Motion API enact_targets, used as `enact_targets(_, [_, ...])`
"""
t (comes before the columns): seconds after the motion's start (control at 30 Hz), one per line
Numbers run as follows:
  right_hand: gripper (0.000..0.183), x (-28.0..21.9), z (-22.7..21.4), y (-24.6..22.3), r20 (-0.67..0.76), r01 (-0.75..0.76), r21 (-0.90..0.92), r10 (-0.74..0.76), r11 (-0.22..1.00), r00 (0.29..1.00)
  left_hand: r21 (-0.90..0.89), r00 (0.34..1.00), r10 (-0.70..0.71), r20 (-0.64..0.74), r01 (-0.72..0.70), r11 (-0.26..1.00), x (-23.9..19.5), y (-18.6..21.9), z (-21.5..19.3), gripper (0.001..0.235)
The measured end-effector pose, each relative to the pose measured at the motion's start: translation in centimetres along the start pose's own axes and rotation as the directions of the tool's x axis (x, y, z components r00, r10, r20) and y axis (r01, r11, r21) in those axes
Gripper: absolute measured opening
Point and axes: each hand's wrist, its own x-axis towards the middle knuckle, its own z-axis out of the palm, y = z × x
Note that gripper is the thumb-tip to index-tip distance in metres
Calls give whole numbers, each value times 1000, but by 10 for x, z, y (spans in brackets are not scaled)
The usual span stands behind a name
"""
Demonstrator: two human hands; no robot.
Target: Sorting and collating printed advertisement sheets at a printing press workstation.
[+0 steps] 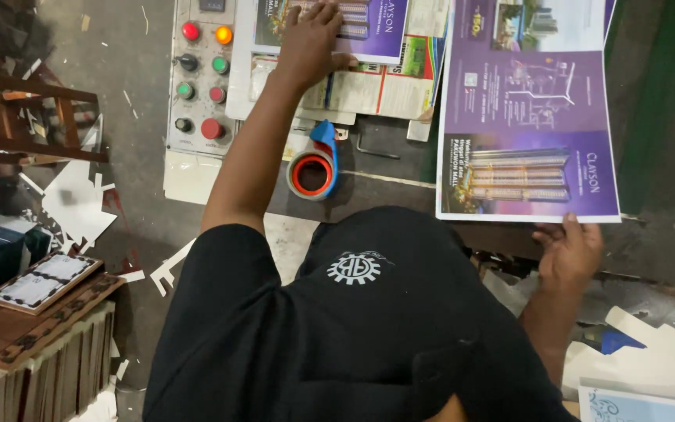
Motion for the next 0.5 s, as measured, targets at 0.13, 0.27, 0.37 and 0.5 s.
enact_targets(0.13, [22,-7,-24,7,11,3,-10,-3,1000,1000,-94,988,95,124,-83,992,12,-2,-21,64])
enact_targets(0.27, [20,-17,-29,9,-71,-79,-13,78,997,994,-182,936,191,296,-141,973,31,1,-47,32])
enact_targets(0.37, [20,-19,-30,13,-75,-83,-9,83,996,994,-321,964,249,90,-208,924,31,-5,-55,10])
enact_targets(0.5, [19,-25,-25,17,-71,-52,-2,52,999,996,-241,995,86,-41,-93,966,38,10,-90,8])
